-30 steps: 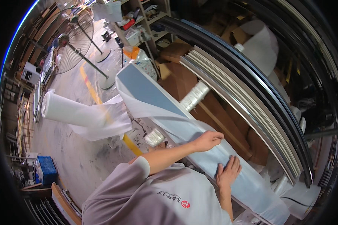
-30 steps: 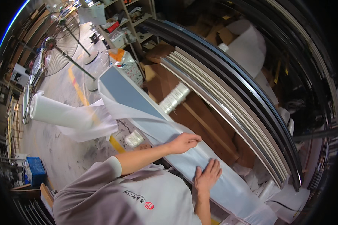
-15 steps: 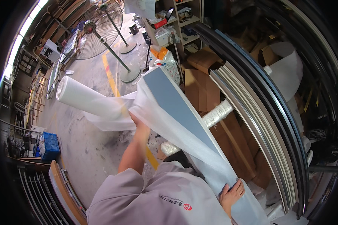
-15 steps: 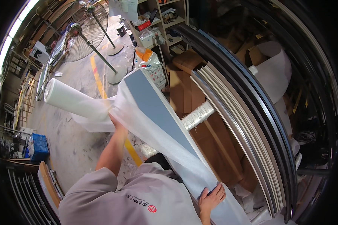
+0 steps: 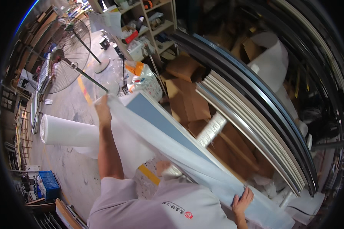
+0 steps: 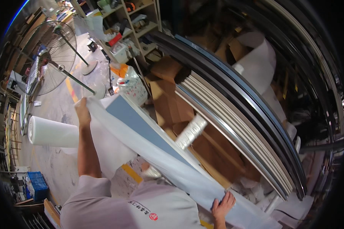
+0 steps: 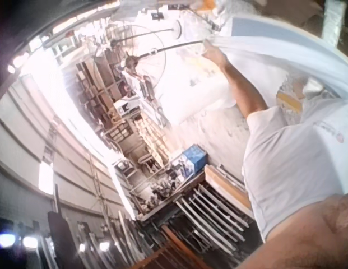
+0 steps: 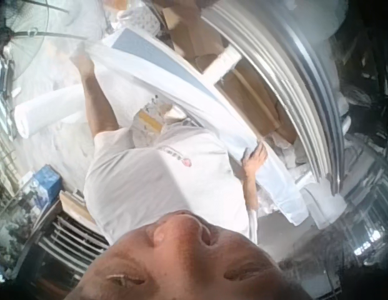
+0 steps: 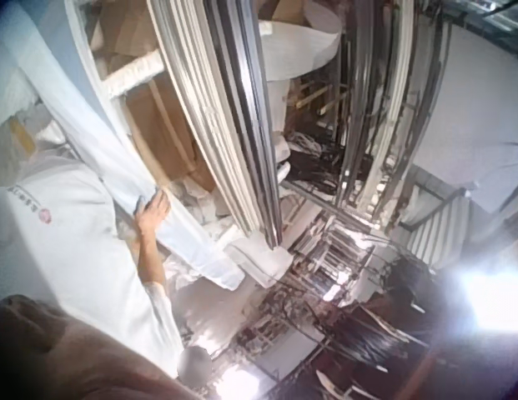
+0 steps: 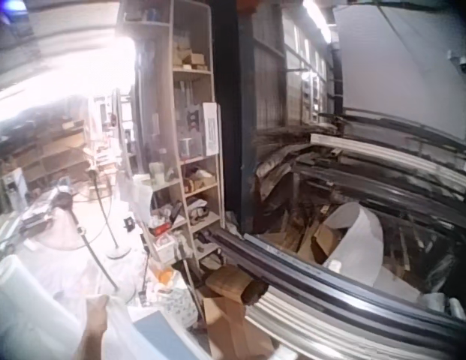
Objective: The person picks up long metal profiles and wraps them in white foam sheeting by hand on a worktable.
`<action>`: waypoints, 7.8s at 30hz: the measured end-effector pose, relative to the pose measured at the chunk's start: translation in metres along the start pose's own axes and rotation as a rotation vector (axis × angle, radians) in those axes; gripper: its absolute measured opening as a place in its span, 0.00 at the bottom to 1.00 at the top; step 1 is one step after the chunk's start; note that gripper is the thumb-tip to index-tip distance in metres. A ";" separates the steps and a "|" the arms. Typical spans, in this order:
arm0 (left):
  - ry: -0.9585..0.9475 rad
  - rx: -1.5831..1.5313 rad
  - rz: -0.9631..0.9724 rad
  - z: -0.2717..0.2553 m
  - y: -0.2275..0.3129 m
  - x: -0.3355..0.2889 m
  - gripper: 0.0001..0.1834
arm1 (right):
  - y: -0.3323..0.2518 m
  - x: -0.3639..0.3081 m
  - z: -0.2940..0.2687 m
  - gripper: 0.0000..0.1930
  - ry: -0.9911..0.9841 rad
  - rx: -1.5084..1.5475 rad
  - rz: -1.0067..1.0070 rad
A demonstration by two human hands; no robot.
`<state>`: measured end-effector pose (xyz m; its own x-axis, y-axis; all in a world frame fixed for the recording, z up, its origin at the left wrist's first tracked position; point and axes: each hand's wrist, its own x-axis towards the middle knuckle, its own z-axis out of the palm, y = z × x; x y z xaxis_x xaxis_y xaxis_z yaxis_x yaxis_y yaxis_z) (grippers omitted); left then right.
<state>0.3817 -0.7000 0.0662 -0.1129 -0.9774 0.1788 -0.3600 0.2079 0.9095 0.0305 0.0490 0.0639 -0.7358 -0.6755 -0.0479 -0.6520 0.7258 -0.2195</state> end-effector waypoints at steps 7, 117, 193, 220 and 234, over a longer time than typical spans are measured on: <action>-0.946 0.420 -0.404 0.081 0.052 0.141 0.31 | -0.017 -0.001 -0.010 0.35 -0.025 -0.036 0.044; -1.530 0.619 0.209 0.426 0.257 -0.554 0.23 | 0.474 -0.169 -0.101 0.30 -0.069 0.033 0.669; -0.220 -0.340 -0.805 0.632 0.250 -0.592 0.42 | 0.631 -0.076 -0.089 0.10 0.076 -0.120 0.172; -0.602 -0.408 -0.648 0.389 0.348 -0.881 0.23 | 0.741 -0.458 -0.285 0.05 0.265 -0.179 0.140; -0.625 -0.668 -1.053 0.394 0.318 -1.015 0.15 | 0.843 -0.553 -0.215 0.06 0.174 -0.144 0.201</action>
<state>0.0174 0.3735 0.0260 -0.5223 -0.4456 -0.7271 -0.0479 -0.8359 0.5467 -0.1515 1.0619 0.1148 -0.8651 -0.4927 0.0941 -0.4999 0.8622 -0.0816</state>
